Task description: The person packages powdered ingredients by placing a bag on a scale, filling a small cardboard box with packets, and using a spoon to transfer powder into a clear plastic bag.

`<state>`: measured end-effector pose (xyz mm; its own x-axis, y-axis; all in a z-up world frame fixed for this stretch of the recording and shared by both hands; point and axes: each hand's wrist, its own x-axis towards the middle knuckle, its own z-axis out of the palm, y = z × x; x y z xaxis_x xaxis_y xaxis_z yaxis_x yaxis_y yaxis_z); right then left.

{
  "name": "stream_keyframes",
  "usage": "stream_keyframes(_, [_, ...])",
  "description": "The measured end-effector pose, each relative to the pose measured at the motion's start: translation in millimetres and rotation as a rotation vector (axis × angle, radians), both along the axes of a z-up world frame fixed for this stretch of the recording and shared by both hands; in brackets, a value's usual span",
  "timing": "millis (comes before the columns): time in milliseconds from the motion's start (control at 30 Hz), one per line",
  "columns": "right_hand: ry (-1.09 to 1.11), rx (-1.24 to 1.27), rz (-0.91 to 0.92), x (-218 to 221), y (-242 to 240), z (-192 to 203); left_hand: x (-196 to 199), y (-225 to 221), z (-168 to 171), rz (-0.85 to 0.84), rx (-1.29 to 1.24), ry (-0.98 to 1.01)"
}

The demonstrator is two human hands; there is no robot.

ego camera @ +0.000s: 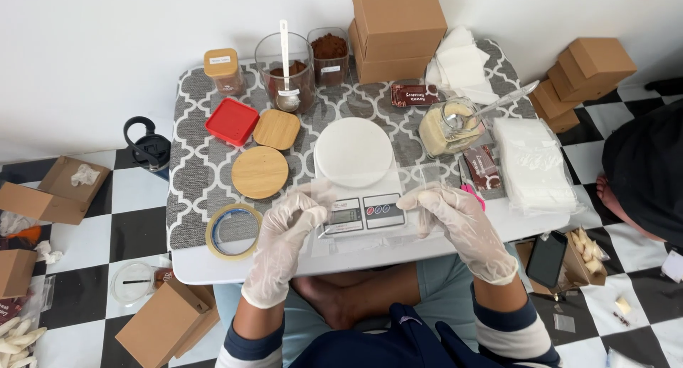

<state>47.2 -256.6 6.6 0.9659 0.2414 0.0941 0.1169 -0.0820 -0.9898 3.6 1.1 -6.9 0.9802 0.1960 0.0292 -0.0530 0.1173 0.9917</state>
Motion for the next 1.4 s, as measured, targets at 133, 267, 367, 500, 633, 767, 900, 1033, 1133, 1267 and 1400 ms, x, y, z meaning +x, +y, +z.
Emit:
stream_keyframes(133, [0.064, 0.147, -0.055, 1, 9, 8, 4, 2, 17, 0.063, 0.183, -0.046])
stream_keyframes(267, [-0.027, -0.055, -0.138, 5, 15, 25, 7, -6, 49, 0.196, 0.853, -0.259])
stream_keyframes(367, [-0.06, -0.174, -0.133, -6, 38, 54, 27, -42, 37, -0.013, 1.39, -0.511])
stream_keyframes(500, [-0.121, -0.299, -0.045, 3, 33, 80, 77, -61, 31, -0.309, 1.151, -0.545])
stream_keyframes(633, [-0.465, -0.458, 0.271, 20, 5, 100, 107, -68, 52, -0.415, 0.948, -0.52])
stream_keyframes(767, [-0.515, -0.526, 0.23, 45, 13, 95, 123, -41, 65, -0.482, 0.694, -0.387])
stream_keyframes(900, [-0.479, -0.385, 0.055, 71, 47, 93, 129, 5, 83, -0.48, 0.517, -0.305])
stream_keyframes(1033, [-0.552, -0.426, 0.045, 104, 89, 89, 128, 31, 92, -0.313, 0.329, -0.161])
stream_keyframes(1133, [-0.428, -0.232, 0.108, 119, 117, 101, 135, 52, 75, -0.162, 0.212, -0.249])
stream_keyframes(1267, [-0.234, -0.003, 0.088, 166, 140, 79, 139, 79, 61, 0.025, -0.122, -0.394])
stream_keyframes(1400, [-0.31, -0.246, 0.165, 200, 169, 67, 152, 113, 44, 0.01, -0.353, -0.449])
